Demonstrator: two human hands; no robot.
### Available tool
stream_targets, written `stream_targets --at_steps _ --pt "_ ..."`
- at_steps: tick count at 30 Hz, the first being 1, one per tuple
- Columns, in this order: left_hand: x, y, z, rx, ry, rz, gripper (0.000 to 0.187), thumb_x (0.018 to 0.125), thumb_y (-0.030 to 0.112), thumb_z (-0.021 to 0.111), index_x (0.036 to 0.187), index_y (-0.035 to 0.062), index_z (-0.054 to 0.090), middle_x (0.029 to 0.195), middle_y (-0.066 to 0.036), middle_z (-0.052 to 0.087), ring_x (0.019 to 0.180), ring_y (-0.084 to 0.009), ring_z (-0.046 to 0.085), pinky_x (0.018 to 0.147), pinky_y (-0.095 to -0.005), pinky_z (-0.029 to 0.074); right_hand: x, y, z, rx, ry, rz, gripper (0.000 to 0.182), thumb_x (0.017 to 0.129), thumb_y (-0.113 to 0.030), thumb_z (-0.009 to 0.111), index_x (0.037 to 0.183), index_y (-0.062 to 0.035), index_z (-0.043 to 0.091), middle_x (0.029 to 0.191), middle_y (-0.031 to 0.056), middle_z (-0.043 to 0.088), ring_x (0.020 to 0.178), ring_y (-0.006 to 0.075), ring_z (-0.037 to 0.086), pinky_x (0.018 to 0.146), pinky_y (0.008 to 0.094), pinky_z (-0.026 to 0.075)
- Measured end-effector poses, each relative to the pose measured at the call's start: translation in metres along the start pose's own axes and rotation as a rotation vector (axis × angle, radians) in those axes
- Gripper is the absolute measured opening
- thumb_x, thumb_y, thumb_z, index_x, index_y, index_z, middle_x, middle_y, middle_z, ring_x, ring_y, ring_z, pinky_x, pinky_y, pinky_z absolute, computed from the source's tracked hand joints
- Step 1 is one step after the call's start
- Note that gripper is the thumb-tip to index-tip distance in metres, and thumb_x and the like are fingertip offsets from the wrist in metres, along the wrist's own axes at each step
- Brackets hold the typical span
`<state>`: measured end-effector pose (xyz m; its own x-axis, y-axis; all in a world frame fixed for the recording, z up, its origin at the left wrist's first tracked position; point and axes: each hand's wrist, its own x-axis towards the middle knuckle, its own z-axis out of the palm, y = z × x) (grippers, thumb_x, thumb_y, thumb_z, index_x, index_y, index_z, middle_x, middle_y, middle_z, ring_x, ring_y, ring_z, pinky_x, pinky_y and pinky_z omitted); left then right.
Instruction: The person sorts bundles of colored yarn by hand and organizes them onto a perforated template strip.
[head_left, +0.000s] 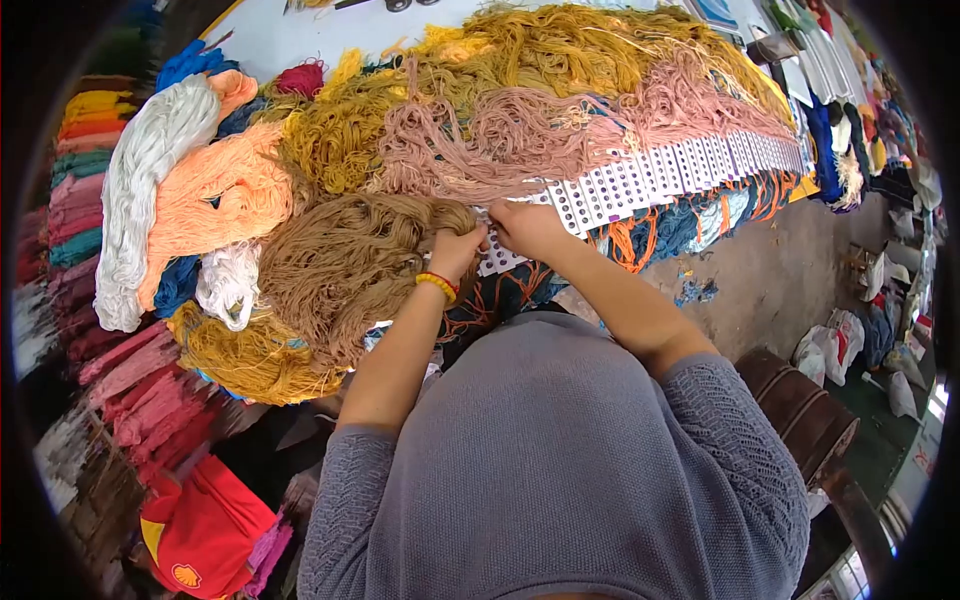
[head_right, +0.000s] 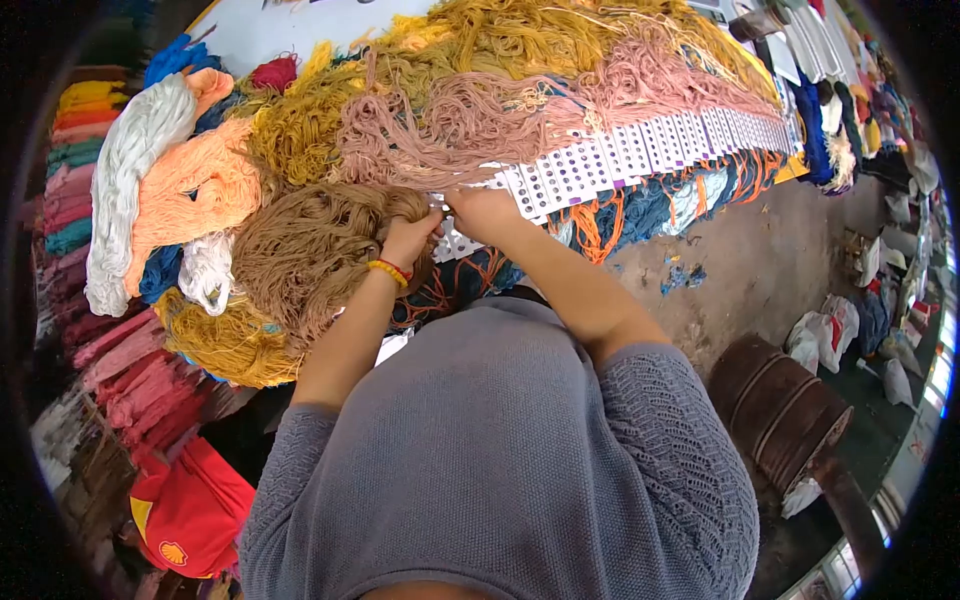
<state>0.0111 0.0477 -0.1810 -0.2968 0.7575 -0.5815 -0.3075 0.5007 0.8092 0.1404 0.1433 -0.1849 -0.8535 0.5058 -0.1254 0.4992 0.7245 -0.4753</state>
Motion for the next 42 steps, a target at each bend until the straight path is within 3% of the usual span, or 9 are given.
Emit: stream_targets --at_steps 6,14,21,23,25,28,34,37,42 --pt "0.01 0.001 0.012 0.32 0.05 -0.142 0.032 0.074 0.033 0.063 0.068 0.0013 0.059 0.055 -0.004 0.056 0.04 -0.0095 0.047 0.037 -0.0223 0.035 -0.004 0.011 0.003 0.254 0.077 0.038 0.016 0.071 -0.019 0.055 0.08 -0.0075 0.049 0.067 0.0122 0.057 0.061 0.0307 0.057 0.052 0.0385 0.045" --pt "0.016 -0.004 0.015 0.251 0.033 -0.014 0.017 0.071 0.017 0.056 0.067 0.0012 0.059 0.054 -0.005 0.056 0.041 -0.0118 0.048 0.04 -0.0256 0.039 -0.002 0.003 -0.006 0.217 0.118 0.004 0.011 0.071 -0.013 0.053 0.079 -0.0061 0.049 0.074 0.0147 0.055 0.068 0.0332 0.055 0.057 0.0407 0.045" --pt "0.011 0.012 -0.007 0.822 0.0 0.099 0.04 0.071 0.035 0.055 0.077 -0.0037 0.061 0.066 -0.019 0.06 0.064 -0.0299 0.061 0.059 -0.0358 0.048 -0.005 0.004 0.001 0.28 0.115 0.095 0.01 0.07 -0.015 0.053 0.076 -0.0084 0.049 0.072 0.0136 0.054 0.064 0.0327 0.056 0.055 0.0424 0.044" --pt "0.017 0.013 -0.04 0.851 0.011 -0.115 0.043 0.069 0.036 0.059 0.077 -0.0064 0.06 0.074 -0.019 0.062 0.069 -0.0262 0.061 0.061 -0.0335 0.048 -0.003 0.005 0.003 0.217 0.085 0.075 0.012 0.07 -0.017 0.052 0.078 -0.0088 0.049 0.076 0.0128 0.055 0.068 0.0317 0.056 0.057 0.0426 0.044" --pt "0.022 -0.012 -0.09 0.264 -0.007 -0.146 0.019 0.072 0.02 0.06 0.075 0.0018 0.062 0.056 0.0 0.052 0.045 -0.0088 0.045 0.04 -0.0223 0.035 -0.002 0.01 0.008 0.178 0.101 0.072 0.015 0.07 -0.016 0.052 0.083 -0.0091 0.05 0.079 0.0125 0.056 0.07 0.0313 0.057 0.059 0.042 0.045" --pt "-0.028 0.066 -0.125 0.138 0.142 -0.052 0.01 0.074 0.014 0.06 0.07 0.005 0.059 0.05 0.002 0.046 0.04 -0.0059 0.038 0.036 -0.0206 0.025 -0.001 0.002 -0.007 0.23 0.021 0.14 0.02 0.071 -0.017 0.052 0.089 -0.0085 0.05 0.085 0.0128 0.057 0.075 0.0309 0.057 0.063 0.04 0.046" --pt "-0.065 0.153 -0.201 0.049 0.384 0.099 0.012 0.078 0.013 0.053 0.077 0.002 0.057 0.063 -0.005 0.054 0.059 -0.012 0.052 0.058 -0.024 0.044 -0.017 0.011 -0.086 -0.126 -0.112 0.1 0.015 0.069 -0.018 0.055 0.08 -0.0076 0.056 0.079 0.0101 0.057 0.075 0.0272 0.058 0.062 0.0387 0.047" --pt "-0.071 0.192 -0.206 -0.25 0.233 0.166 0.019 0.084 0.021 0.049 0.09 0.0032 0.053 0.071 -0.004 0.055 0.061 -0.0126 0.055 0.065 -0.0353 0.049 -0.005 0.063 -0.093 -0.313 -0.049 0.075 0.027 0.069 -0.022 0.058 0.095 -0.0152 0.057 0.094 0.008 0.056 0.087 0.0261 0.055 0.067 0.0421 0.047" --pt "-0.09 0.262 -0.133 -0.617 -0.158 0.367 0.036 0.086 0.034 0.047 0.1 0.0015 0.054 0.08 -0.001 0.056 0.072 -0.0119 0.054 0.073 -0.0294 0.045 0.069 0.051 -0.17 -0.526 0.472 0.031 0.036 0.077 -0.027 0.055 0.111 -0.0187 0.05 0.108 0.0087 0.052 0.096 0.0263 0.052 0.077 0.0422 0.043"
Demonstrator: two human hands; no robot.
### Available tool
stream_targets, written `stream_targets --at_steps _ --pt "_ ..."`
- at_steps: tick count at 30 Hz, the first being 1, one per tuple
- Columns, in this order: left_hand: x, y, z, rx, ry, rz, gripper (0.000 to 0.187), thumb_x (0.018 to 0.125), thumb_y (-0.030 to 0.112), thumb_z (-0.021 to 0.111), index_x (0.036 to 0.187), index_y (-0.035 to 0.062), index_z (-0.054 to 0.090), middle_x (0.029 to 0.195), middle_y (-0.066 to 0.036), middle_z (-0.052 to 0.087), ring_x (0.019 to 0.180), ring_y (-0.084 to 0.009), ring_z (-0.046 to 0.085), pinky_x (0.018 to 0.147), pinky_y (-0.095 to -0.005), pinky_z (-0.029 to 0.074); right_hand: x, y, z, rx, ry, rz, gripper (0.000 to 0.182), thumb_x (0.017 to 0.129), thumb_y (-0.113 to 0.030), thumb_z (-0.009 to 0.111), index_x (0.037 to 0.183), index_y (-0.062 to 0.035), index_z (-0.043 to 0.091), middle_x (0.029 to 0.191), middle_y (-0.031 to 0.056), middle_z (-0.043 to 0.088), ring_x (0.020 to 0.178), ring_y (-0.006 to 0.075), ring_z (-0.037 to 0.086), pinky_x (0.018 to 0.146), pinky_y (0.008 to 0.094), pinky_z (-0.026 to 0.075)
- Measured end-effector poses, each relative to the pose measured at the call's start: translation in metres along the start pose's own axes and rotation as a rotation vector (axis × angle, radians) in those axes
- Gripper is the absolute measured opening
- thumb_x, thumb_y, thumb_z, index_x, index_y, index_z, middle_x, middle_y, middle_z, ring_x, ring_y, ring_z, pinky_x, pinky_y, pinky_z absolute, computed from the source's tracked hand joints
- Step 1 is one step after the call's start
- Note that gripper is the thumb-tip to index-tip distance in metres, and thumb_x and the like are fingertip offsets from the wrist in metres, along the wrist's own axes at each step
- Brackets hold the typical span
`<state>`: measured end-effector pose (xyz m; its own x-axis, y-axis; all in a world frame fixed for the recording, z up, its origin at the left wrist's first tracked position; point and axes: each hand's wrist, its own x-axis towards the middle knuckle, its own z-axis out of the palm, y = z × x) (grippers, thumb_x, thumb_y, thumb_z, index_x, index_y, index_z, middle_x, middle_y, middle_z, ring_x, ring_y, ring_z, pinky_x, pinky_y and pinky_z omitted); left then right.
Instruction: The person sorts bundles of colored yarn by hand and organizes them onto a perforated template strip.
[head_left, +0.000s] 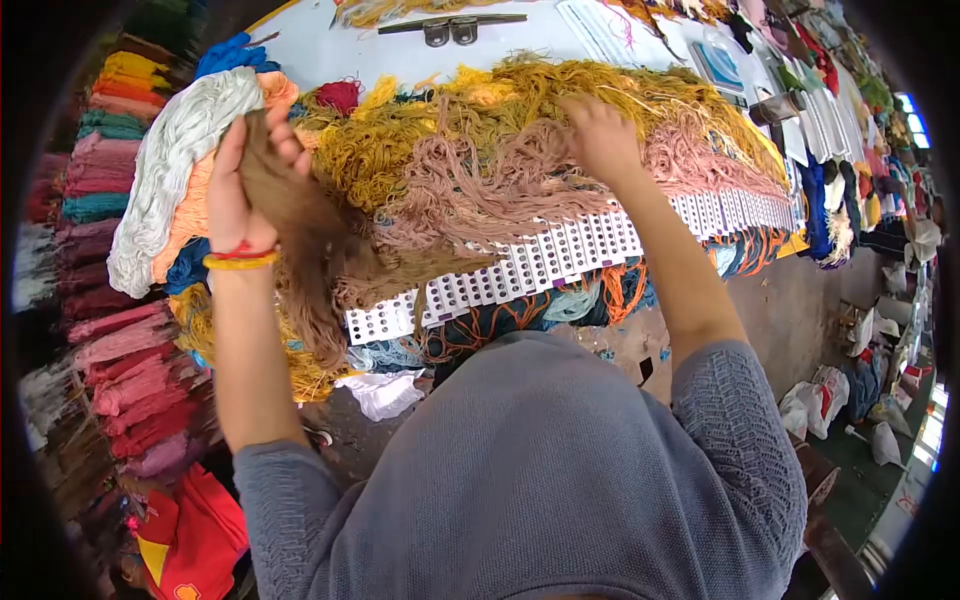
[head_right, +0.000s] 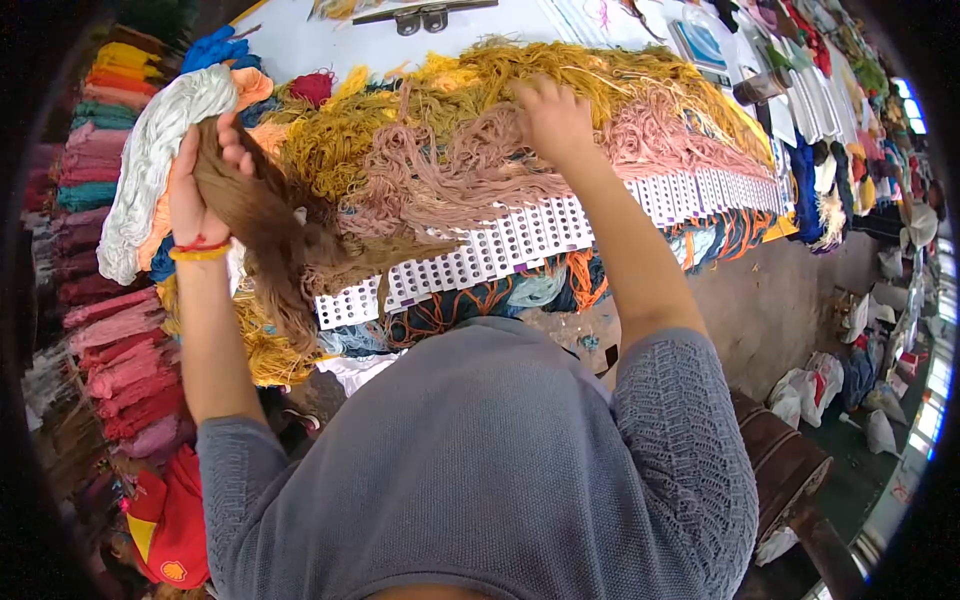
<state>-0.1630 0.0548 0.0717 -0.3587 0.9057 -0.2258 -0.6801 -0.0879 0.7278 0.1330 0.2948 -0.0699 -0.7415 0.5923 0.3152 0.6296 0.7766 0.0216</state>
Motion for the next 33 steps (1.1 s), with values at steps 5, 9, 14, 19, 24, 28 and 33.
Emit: stream_targets --at_steps 5,9,14,19,24,28,33 --pt "-0.011 -0.125 0.033 -0.09 0.027 -0.308 0.049 0.089 0.042 0.037 0.104 -0.0012 0.052 0.101 -0.014 0.058 0.093 -0.0235 0.056 0.08 -0.0363 0.045 0.005 -0.05 -0.053 0.889 0.013 0.119 0.016 0.077 -0.02 0.056 0.083 -0.005 0.059 0.075 0.011 0.059 0.066 0.0256 0.058 0.06 0.0334 0.046" --pt "-0.025 -0.154 0.054 -0.245 -0.138 -0.388 0.052 0.091 0.042 0.028 0.114 -0.0001 0.047 0.113 -0.012 0.052 0.106 -0.0227 0.049 0.087 -0.0402 0.042 -0.05 -0.097 -0.076 1.413 -0.441 0.334 0.02 0.078 -0.018 0.061 0.085 -0.0001 0.058 0.072 0.0012 0.056 0.064 0.0082 0.053 0.058 0.0243 0.044" --pt "-0.037 -0.169 0.069 -0.166 -0.182 -0.427 0.055 0.092 0.042 0.026 0.119 -0.003 0.042 0.114 -0.013 0.05 0.103 -0.0208 0.05 0.088 -0.0359 0.041 -0.072 -0.106 -0.098 1.397 -0.457 0.221 0.012 0.081 -0.011 0.056 0.086 0.0001 0.056 0.07 -0.0007 0.054 0.059 0.0039 0.048 0.052 0.0193 0.04" --pt "-0.049 -0.167 0.084 -0.089 -0.134 -0.365 0.052 0.093 0.039 0.027 0.117 -0.0041 0.043 0.111 -0.013 0.052 0.1 -0.0214 0.052 0.087 -0.0352 0.042 -0.083 -0.104 -0.102 1.404 -0.457 0.3 0.009 0.082 -0.008 0.054 0.085 0.0002 0.056 0.072 0.0 0.055 0.056 0.004 0.048 0.05 0.0184 0.04" --pt "-0.058 -0.161 0.073 -0.112 -0.114 -0.351 0.044 0.092 0.034 0.031 0.109 -0.0032 0.049 0.107 -0.014 0.054 0.095 -0.0223 0.055 0.081 -0.0365 0.046 -0.086 -0.112 -0.11 1.896 -0.458 0.579 0.008 0.082 -0.006 0.052 0.086 0.0001 0.056 0.079 -0.0004 0.057 0.058 0.0051 0.052 0.05 0.0181 0.042" --pt "-0.065 -0.16 0.077 -0.034 -0.042 -0.309 0.04 0.092 0.03 0.033 0.108 -0.0031 0.05 0.106 -0.013 0.055 0.095 -0.0214 0.055 0.082 -0.0354 0.045 -0.092 -0.12 -0.109 1.497 -0.371 0.314 0.005 0.08 -0.005 0.055 0.083 -0.0012 0.055 0.07 -0.0038 0.053 0.055 0.0008 0.044 0.049 0.0152 0.035" --pt "-0.07 -0.15 0.075 0.053 -0.037 -0.262 0.036 0.091 0.026 0.036 0.107 -0.003 0.051 0.104 -0.012 0.056 0.095 -0.0202 0.055 0.083 -0.0341 0.045 -0.09 -0.131 -0.112 1.525 -0.365 0.35 0.005 0.08 -0.006 0.055 0.08 -0.0015 0.054 0.065 -0.0052 0.049 0.052 0.0001 0.04 0.047 0.0161 0.033"
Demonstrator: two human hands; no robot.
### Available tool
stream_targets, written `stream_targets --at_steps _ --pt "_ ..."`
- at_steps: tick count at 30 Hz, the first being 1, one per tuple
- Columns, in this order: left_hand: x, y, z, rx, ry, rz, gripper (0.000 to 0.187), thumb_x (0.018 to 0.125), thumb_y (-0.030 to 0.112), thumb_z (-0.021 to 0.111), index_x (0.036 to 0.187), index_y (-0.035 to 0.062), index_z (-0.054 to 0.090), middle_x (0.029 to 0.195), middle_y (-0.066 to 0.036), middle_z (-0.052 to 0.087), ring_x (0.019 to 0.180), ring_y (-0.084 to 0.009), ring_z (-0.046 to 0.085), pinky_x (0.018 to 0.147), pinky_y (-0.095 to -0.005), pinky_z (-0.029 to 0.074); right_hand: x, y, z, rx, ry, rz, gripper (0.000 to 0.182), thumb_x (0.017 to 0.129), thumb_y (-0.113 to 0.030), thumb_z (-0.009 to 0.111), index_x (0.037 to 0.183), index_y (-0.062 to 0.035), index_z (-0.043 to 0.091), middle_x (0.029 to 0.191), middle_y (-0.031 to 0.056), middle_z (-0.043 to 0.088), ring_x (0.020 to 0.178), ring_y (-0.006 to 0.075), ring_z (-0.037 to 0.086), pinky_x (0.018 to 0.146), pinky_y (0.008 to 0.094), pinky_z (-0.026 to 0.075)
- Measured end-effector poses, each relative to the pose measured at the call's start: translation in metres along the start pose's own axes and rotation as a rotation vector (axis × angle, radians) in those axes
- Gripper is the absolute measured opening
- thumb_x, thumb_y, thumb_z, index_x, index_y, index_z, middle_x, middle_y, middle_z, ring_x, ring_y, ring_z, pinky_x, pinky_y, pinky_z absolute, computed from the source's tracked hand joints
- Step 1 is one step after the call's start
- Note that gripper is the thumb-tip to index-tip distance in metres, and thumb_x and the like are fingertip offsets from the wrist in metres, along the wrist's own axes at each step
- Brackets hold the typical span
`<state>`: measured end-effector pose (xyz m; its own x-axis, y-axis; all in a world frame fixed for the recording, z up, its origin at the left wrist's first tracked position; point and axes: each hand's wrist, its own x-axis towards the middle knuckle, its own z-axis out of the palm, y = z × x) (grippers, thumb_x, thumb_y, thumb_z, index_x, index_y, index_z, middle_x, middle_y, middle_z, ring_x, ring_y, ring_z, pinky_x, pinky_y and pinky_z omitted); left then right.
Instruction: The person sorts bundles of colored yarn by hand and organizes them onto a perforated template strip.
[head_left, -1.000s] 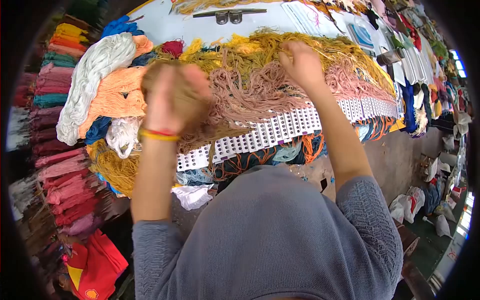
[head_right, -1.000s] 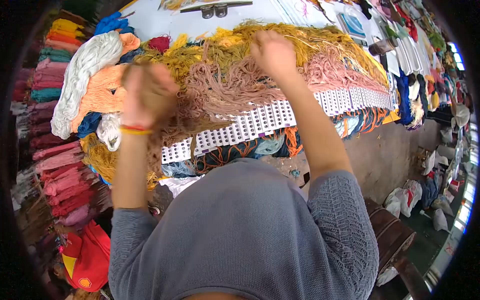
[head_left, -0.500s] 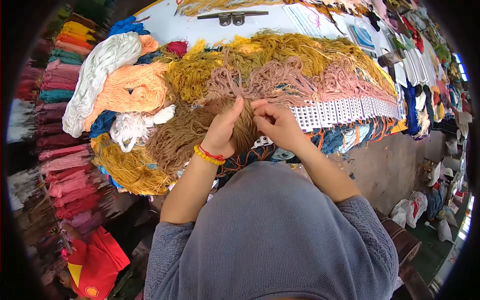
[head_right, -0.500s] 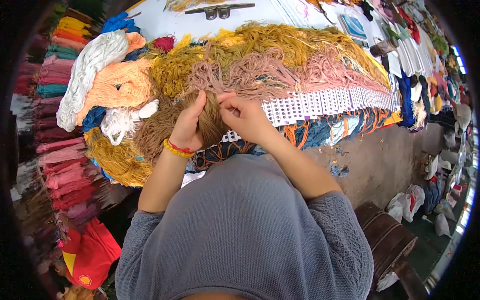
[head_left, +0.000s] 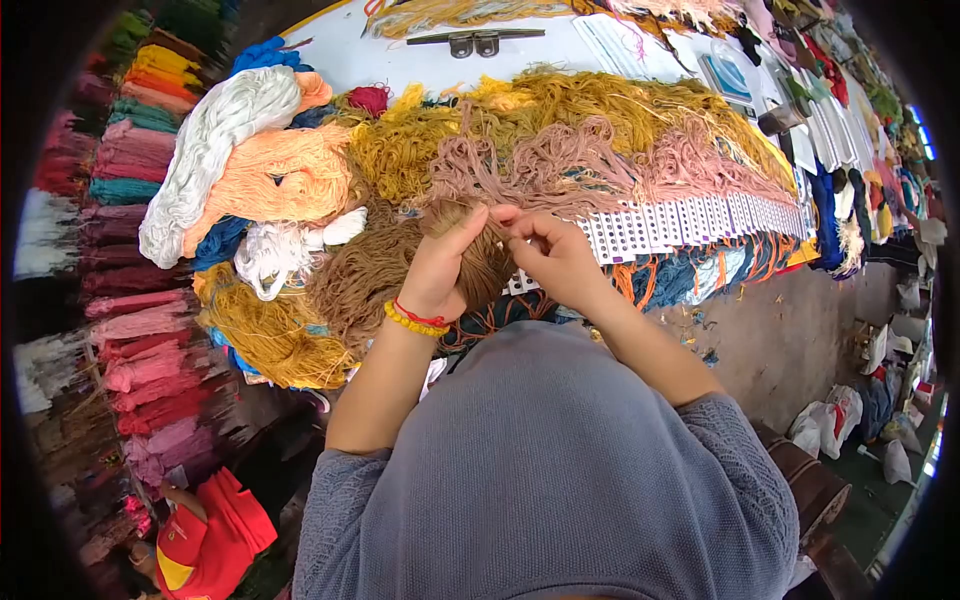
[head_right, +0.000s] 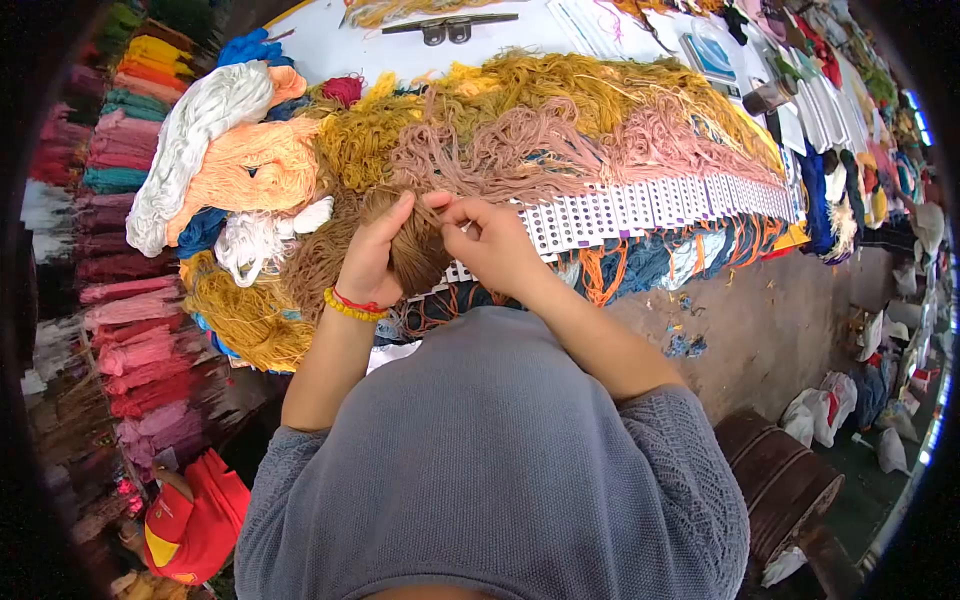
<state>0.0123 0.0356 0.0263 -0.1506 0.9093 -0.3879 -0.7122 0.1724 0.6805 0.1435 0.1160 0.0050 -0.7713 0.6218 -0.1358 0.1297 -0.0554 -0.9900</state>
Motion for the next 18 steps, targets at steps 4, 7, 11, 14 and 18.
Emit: stream_targets --at_steps 4,7,11,14,18 --pt "-0.009 0.008 -0.01 -0.078 0.013 0.041 0.028 0.088 0.017 0.045 0.107 -0.0027 0.052 0.1 -0.01 0.057 0.091 -0.0188 0.057 0.08 -0.0317 0.046 0.002 -0.003 0.01 0.318 0.006 0.083 0.005 0.081 -0.007 0.053 0.083 -0.002 0.053 0.065 -0.0029 0.051 0.051 0.0028 0.044 0.046 0.0175 0.036" --pt "-0.012 0.01 -0.016 -0.044 -0.022 0.121 0.025 0.084 0.009 0.05 0.106 -0.0021 0.052 0.098 -0.009 0.058 0.087 -0.0173 0.058 0.077 -0.0306 0.048 0.001 -0.009 0.019 0.427 -0.022 0.138 0.005 0.082 -0.007 0.052 0.084 -0.0032 0.052 0.066 -0.0017 0.052 0.051 0.0042 0.046 0.047 0.0179 0.038" --pt "-0.021 0.02 -0.021 0.008 0.074 0.182 0.024 0.08 0.001 0.054 0.104 -0.0017 0.054 0.094 -0.007 0.059 0.079 -0.0163 0.06 0.069 -0.0297 0.051 0.003 -0.014 0.032 0.425 -0.038 0.138 0.006 0.083 -0.009 0.051 0.08 -0.0037 0.052 0.065 -0.0008 0.052 0.051 0.0062 0.049 0.047 0.0193 0.039" --pt "-0.026 0.025 -0.027 -0.024 0.059 0.182 0.025 0.079 -0.001 0.055 0.103 -0.0015 0.054 0.093 -0.007 0.059 0.076 -0.0166 0.061 0.067 -0.0295 0.052 0.005 -0.019 0.041 0.4 -0.051 0.13 0.005 0.082 -0.009 0.051 0.082 -0.0044 0.052 0.067 -0.001 0.052 0.053 0.0045 0.047 0.049 0.0176 0.039" --pt "-0.033 0.032 -0.036 -0.042 0.027 0.155 0.025 0.078 -0.001 0.055 0.103 -0.0011 0.054 0.093 -0.007 0.059 0.076 -0.0165 0.061 0.067 -0.0292 0.051 0.004 -0.023 0.054 0.386 -0.027 0.115 0.005 0.082 -0.009 0.051 0.081 -0.0044 0.051 0.068 -0.0013 0.052 0.053 0.0042 0.047 0.049 0.0175 0.039"
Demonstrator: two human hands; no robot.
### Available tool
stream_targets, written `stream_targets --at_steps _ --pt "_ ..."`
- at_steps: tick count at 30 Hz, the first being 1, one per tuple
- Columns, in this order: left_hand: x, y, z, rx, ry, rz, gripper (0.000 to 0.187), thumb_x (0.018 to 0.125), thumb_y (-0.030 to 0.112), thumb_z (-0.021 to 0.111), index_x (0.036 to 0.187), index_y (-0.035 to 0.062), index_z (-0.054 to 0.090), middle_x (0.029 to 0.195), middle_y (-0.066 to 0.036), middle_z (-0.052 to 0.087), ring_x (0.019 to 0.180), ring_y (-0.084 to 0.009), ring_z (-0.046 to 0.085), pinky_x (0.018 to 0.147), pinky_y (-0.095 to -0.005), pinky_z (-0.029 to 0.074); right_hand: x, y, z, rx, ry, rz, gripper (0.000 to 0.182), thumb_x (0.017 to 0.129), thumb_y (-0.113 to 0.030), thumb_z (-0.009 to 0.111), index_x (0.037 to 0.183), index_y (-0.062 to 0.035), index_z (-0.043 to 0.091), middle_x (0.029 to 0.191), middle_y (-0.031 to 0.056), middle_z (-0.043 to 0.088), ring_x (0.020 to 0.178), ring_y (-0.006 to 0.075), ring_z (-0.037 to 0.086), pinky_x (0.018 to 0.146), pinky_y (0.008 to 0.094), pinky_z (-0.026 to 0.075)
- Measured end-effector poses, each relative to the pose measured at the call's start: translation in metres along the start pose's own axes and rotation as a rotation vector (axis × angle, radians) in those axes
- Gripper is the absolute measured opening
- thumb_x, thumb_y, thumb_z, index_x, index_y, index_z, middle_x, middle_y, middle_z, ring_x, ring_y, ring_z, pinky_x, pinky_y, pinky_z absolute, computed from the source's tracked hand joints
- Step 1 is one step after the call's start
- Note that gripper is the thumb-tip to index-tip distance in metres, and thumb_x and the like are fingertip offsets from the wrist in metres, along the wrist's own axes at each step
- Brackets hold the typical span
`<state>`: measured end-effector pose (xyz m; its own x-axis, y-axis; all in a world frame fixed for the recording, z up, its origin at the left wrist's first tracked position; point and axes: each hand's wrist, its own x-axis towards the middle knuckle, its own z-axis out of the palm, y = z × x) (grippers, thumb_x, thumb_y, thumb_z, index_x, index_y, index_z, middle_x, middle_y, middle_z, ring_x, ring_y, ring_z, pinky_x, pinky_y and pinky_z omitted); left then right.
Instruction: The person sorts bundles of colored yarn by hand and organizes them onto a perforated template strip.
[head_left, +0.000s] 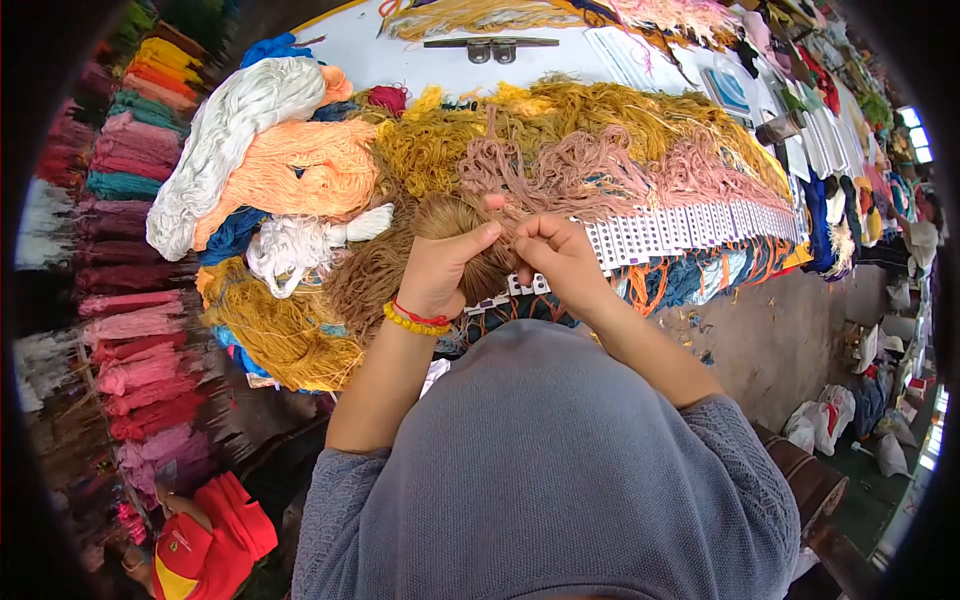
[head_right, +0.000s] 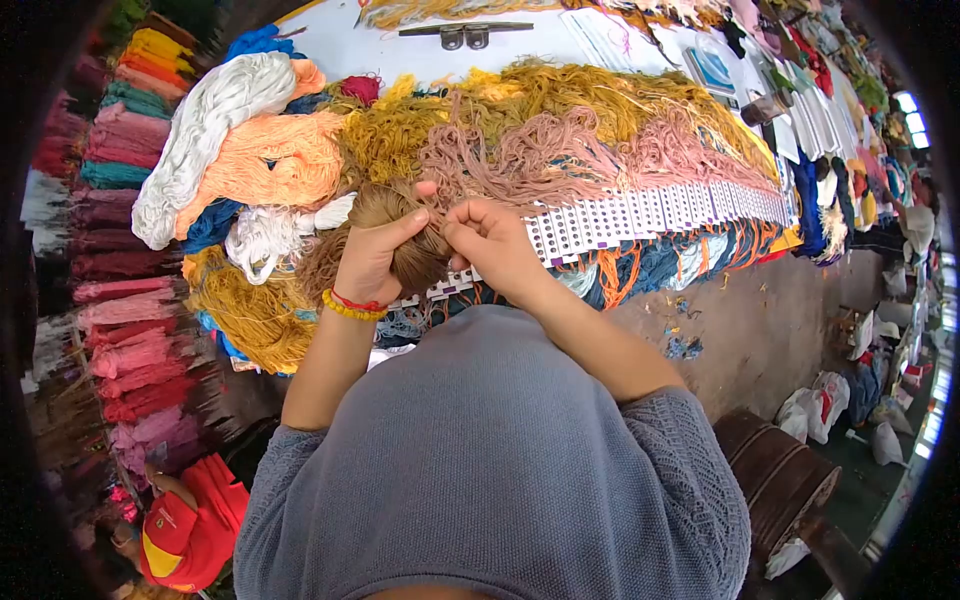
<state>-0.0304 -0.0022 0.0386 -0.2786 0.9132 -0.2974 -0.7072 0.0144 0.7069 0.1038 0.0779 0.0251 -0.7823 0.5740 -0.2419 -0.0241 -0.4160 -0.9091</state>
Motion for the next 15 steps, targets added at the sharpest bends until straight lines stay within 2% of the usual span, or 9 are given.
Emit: stream_targets --at_steps 4,9,11,12,13,15 --pt "-0.005 0.007 -0.011 -0.023 -0.042 -0.01 0.024 0.078 -0.001 0.056 0.102 -0.0007 0.055 0.091 -0.006 0.06 0.076 -0.0153 0.06 0.067 -0.0284 0.05 0.002 0.01 0.013 -0.059 0.053 -0.081 0.005 0.083 -0.009 0.051 0.081 -0.004 0.051 0.066 -0.0019 0.052 0.052 0.0037 0.047 0.047 0.0173 0.038" --pt "-0.006 0.012 -0.023 0.116 -0.024 0.033 0.021 0.08 0.005 0.057 0.099 -0.0003 0.056 0.077 -0.005 0.06 0.069 -0.0136 0.059 0.066 -0.0273 0.049 0.002 0.016 0.025 -0.096 0.132 -0.186 0.005 0.082 -0.009 0.051 0.08 -0.0036 0.051 0.066 -0.0009 0.052 0.05 0.0044 0.046 0.045 0.0178 0.037" --pt "-0.008 0.016 -0.027 0.077 -0.035 -0.018 0.018 0.08 0.007 0.057 0.097 -0.0003 0.056 0.075 -0.005 0.06 0.067 -0.0139 0.059 0.066 -0.0275 0.05 0.001 0.008 0.026 0.304 0.033 0.071 0.008 0.083 -0.01 0.047 0.083 -0.0037 0.051 0.06 -0.0001 0.049 0.046 0.0049 0.042 0.043 0.0192 0.034" --pt "-0.009 0.017 -0.029 0.041 -0.042 -0.071 0.016 0.081 0.009 0.057 0.095 -0.0002 0.056 0.072 -0.005 0.059 0.065 -0.0142 0.058 0.065 -0.0278 0.05 0.0 0.006 0.02 0.676 -0.182 0.179 0.013 0.084 -0.015 0.045 0.091 -0.0046 0.051 0.053 -0.0002 0.044 0.041 0.0061 0.035 0.039 0.021 0.03" --pt "-0.01 0.018 -0.031 0.041 -0.045 -0.072 0.016 0.081 0.009 0.057 0.095 -0.0002 0.056 0.072 -0.005 0.059 0.065 -0.0142 0.058 0.065 -0.0278 0.05 -0.002 0.005 0.021 0.675 -0.181 0.176 0.013 0.084 -0.015 0.045 0.091 -0.0046 0.051 0.053 -0.0002 0.044 0.041 0.0061 0.035 0.039 0.021 0.03" --pt "-0.009 0.019 -0.036 -0.012 -0.125 -0.074 0.015 0.084 0.013 0.054 0.09 0.0 0.057 0.072 -0.005 0.059 0.063 -0.0149 0.058 0.064 -0.0282 0.05 -0.005 0.0 0.027 1.098 -0.484 0.172 0.02 0.086 -0.02 0.044 0.099 -0.0054 0.05 0.049 -0.0016 0.038 0.038 0.006 0.03 0.037 0.0228 0.026"
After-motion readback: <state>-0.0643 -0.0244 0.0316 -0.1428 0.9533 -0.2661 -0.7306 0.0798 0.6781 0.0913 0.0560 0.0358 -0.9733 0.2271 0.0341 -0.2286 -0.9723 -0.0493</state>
